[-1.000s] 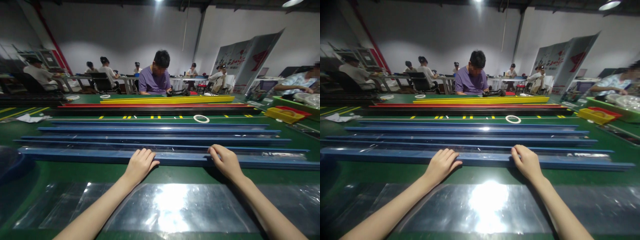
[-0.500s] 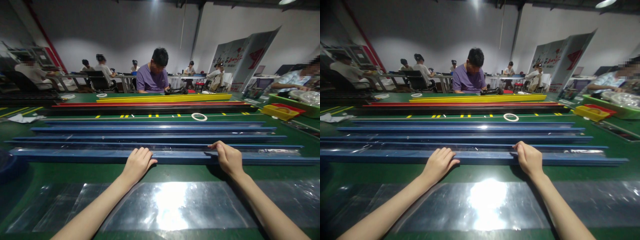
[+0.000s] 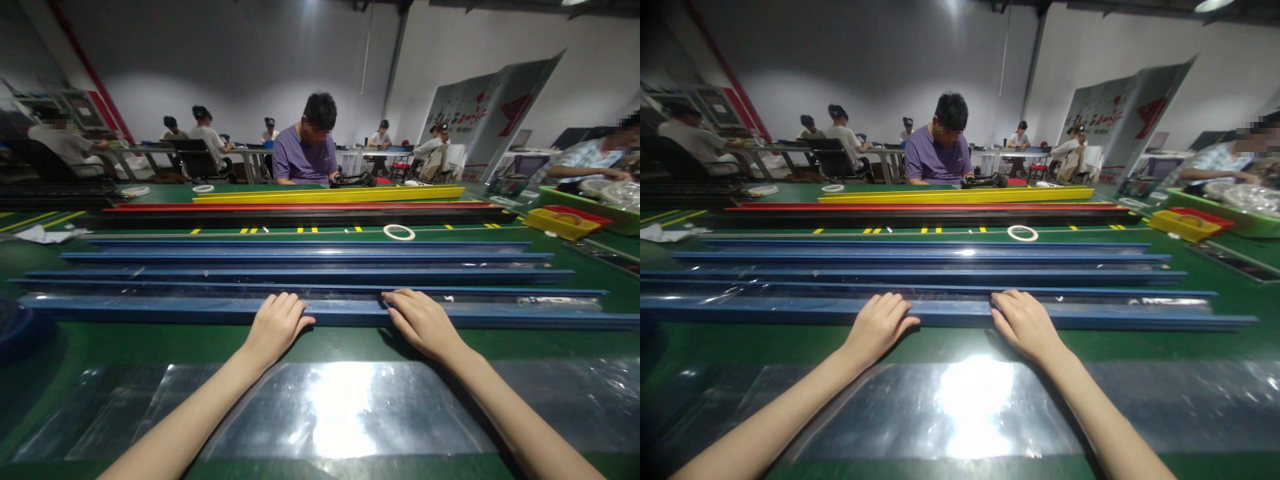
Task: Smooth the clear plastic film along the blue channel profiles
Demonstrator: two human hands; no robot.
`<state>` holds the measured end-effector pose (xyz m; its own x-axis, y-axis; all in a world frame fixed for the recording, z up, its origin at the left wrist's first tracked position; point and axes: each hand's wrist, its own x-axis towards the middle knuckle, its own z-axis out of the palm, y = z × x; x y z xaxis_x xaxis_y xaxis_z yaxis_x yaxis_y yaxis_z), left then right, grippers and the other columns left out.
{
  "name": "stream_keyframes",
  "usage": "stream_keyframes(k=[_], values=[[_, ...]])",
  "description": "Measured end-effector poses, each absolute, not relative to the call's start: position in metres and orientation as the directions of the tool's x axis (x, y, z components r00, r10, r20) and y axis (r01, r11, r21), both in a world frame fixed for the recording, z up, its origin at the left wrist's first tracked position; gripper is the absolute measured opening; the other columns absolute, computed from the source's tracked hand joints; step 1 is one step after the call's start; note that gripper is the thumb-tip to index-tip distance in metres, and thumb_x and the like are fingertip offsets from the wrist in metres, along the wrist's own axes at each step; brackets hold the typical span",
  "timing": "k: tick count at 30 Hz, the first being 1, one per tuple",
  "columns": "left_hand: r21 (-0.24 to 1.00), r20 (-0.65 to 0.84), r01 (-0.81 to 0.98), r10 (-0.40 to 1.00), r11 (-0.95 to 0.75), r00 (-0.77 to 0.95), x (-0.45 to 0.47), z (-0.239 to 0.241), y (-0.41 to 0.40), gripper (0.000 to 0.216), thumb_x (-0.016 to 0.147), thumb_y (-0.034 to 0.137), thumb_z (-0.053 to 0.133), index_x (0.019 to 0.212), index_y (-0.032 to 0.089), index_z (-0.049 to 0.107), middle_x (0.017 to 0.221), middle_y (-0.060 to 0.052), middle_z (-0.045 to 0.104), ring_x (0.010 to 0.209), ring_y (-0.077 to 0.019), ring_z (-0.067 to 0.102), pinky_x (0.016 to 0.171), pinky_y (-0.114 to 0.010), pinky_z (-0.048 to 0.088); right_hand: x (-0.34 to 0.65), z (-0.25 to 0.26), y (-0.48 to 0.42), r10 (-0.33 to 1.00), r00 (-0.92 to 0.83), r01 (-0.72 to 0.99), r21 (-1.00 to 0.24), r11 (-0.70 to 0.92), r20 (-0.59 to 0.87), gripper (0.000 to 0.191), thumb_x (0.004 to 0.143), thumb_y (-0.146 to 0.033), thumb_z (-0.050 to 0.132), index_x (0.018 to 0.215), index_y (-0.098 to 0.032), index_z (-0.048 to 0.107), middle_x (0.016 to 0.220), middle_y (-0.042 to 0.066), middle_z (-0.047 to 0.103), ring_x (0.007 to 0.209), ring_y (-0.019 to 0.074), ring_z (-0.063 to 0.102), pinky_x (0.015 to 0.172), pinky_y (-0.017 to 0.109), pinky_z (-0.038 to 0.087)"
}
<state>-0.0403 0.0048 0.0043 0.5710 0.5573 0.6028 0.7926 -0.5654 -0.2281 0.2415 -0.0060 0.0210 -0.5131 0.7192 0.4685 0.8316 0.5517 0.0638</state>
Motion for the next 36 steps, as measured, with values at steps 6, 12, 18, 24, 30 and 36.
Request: stream_keyframes(k=[6, 12, 18, 24, 30, 36], values=[[-0.227, 0.601, 0.794, 0.560, -0.564, 0.570, -0.0400, 0.0050, 0.0047, 0.024, 0.083, 0.035, 0.044, 0.072, 0.015, 0.052, 0.066, -0.002, 0.052, 0.064, -0.0158, 0.042, 0.058, -0.027, 0.027, 0.2414, 0.0188, -0.0057, 0.713, -0.536, 0.824, 0.097, 0.558, 0.453, 0.034, 0.086, -0.030, 0.031, 0.101, -0.012, 0.055, 0.097, 0.011, 0.061, 0.088, 0.0182, 0.054, 0.076, 0.031, 0.042], [-0.229, 0.603, 0.793, 0.558, -0.565, 0.571, -0.0401, 0.0057, 0.0045, 0.025, 0.083, 0.035, 0.044, 0.071, 0.015, 0.052, 0.065, -0.002, 0.052, 0.063, -0.0159, 0.042, 0.057, -0.027, 0.027, 0.2397, 0.0191, -0.0051, 0.675, -0.583, 0.799, 0.168, 0.577, 0.453, 0.034, 0.087, -0.030, 0.031, 0.101, -0.011, 0.056, 0.097, 0.012, 0.062, 0.088, 0.0191, 0.055, 0.076, 0.031, 0.042], [-0.237, 0.609, 0.794, 0.551, -0.559, 0.570, -0.0398, 0.0058, 0.0050, 0.025, 0.083, 0.035, 0.044, 0.070, 0.015, 0.052, 0.064, -0.003, 0.051, 0.063, -0.0160, 0.042, 0.057, -0.027, 0.027, 0.2389, 0.0199, -0.0064, 0.671, -0.602, 0.790, 0.206, 0.577, 0.432, 0.035, 0.086, -0.031, 0.032, 0.103, -0.010, 0.055, 0.097, 0.013, 0.061, 0.085, 0.0195, 0.056, 0.072, 0.031, 0.043], [-0.239, 0.607, 0.793, 0.551, -0.560, 0.573, -0.0402, 0.0065, 0.0043, 0.024, 0.082, 0.035, 0.045, 0.071, 0.015, 0.052, 0.065, -0.003, 0.052, 0.063, -0.0161, 0.042, 0.057, -0.028, 0.027, 0.2388, 0.0182, -0.0066, 0.673, -0.583, 0.802, 0.187, 0.567, 0.455, 0.034, 0.086, -0.031, 0.032, 0.102, -0.011, 0.055, 0.096, 0.012, 0.062, 0.085, 0.0189, 0.056, 0.072, 0.030, 0.043], [-0.239, 0.584, 0.794, 0.570, -0.559, 0.578, -0.0401, 0.0072, 0.0032, 0.025, 0.083, 0.035, 0.044, 0.072, 0.015, 0.052, 0.067, -0.003, 0.053, 0.064, -0.0161, 0.043, 0.058, -0.028, 0.027, 0.2380, 0.0190, -0.0072, 0.671, -0.582, 0.803, 0.193, 0.564, 0.460, 0.033, 0.086, -0.030, 0.032, 0.101, -0.012, 0.055, 0.096, 0.012, 0.062, 0.086, 0.0189, 0.056, 0.073, 0.030, 0.042], [-0.244, 0.571, 0.795, 0.580, -0.556, 0.581, -0.0397, 0.0072, 0.0035, 0.025, 0.083, 0.036, 0.043, 0.074, 0.015, 0.053, 0.068, -0.003, 0.054, 0.065, -0.0162, 0.044, 0.059, -0.028, 0.027, 0.2355, 0.0216, -0.0066, 0.706, -0.540, 0.826, 0.126, 0.550, 0.458, 0.033, 0.087, -0.030, 0.030, 0.102, -0.013, 0.054, 0.096, 0.011, 0.062, 0.086, 0.0185, 0.056, 0.074, 0.031, 0.042]])
